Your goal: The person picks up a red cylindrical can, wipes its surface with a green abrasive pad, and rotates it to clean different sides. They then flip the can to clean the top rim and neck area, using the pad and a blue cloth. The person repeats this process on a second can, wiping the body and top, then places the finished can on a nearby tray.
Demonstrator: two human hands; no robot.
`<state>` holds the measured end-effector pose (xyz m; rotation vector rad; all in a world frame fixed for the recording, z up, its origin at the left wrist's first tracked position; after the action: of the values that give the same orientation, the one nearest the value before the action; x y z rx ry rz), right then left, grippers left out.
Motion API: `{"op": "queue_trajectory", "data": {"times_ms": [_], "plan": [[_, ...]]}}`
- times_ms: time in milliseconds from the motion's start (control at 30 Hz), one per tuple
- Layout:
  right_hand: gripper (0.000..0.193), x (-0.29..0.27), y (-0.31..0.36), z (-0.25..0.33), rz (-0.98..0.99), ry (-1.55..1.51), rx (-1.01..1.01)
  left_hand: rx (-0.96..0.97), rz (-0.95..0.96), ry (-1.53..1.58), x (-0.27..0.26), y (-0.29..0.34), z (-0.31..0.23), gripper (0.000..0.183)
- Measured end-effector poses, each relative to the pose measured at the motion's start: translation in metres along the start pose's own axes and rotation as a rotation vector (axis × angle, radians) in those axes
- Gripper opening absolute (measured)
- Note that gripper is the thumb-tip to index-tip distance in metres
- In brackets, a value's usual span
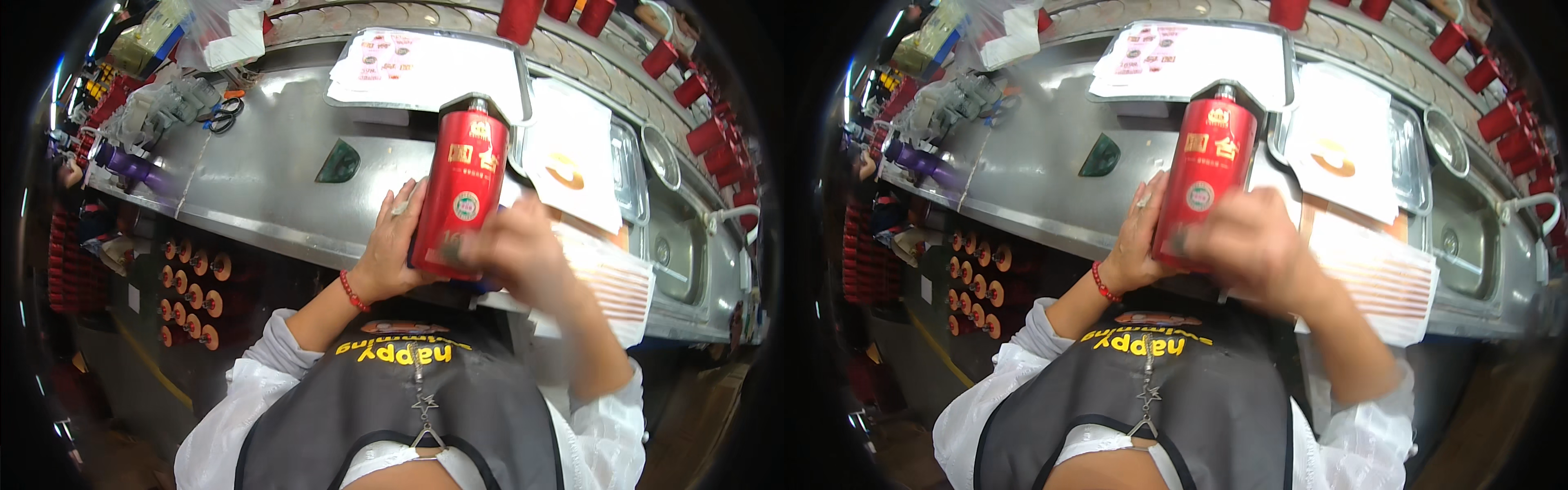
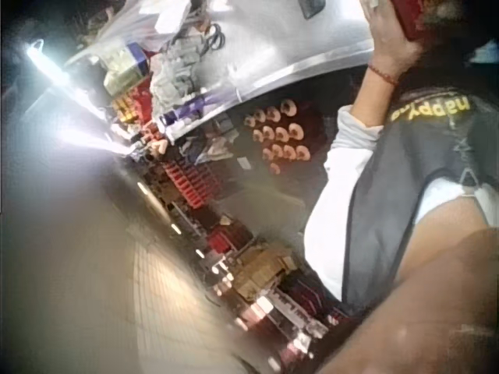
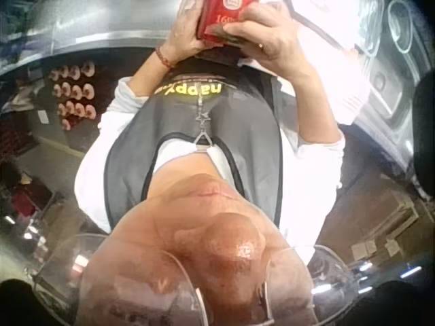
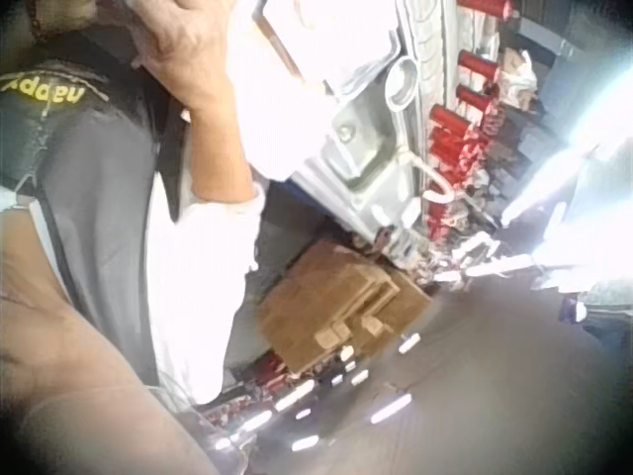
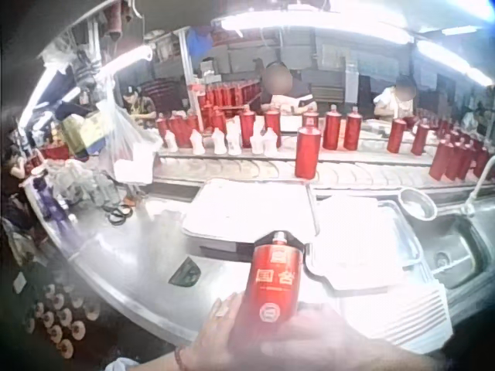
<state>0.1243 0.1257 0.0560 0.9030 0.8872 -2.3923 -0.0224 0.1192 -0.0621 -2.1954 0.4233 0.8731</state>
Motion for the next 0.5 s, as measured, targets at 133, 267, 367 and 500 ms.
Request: {"op": "queue_trajectory", "data": {"times_ms": [133, 267, 367, 500], "plan": [[0.026, 0.003, -0.010, -0.098, 0.065, -0.505, 0.688, 0.012, -0.051, 0.004, -0.008, -0.009, -0.010, 0.119], [0.034, -0.004, -0.011, -0.006, -0.101, 0.256, -0.046, 0.038, -0.032, -0.103, -0.021, -0.013, -0.020, 0.114], [0.020, 0.012, -0.026, -0.035, 0.314, -0.236, 0.194, 0.046, -0.118, -0.131, -0.026, -0.012, -0.025, 0.109], [0.021, -0.028, -0.050, -0.043, -0.241, 0.382, 0.101, 0.068, -0.083, -0.134, -0.031, -0.018, -0.028, 0.107]]}}
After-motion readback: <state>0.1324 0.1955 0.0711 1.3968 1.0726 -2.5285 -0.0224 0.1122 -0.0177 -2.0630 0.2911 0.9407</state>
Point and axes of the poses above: each hand's wrist, its own y-axis away from the middle knuckle, its own x-axis out of the palm, z = x × y, the point moved 9 cm from there along -y, towards the middle knuckle, and after that the axes turned 14 degrees about x, right-handed, at the moved point
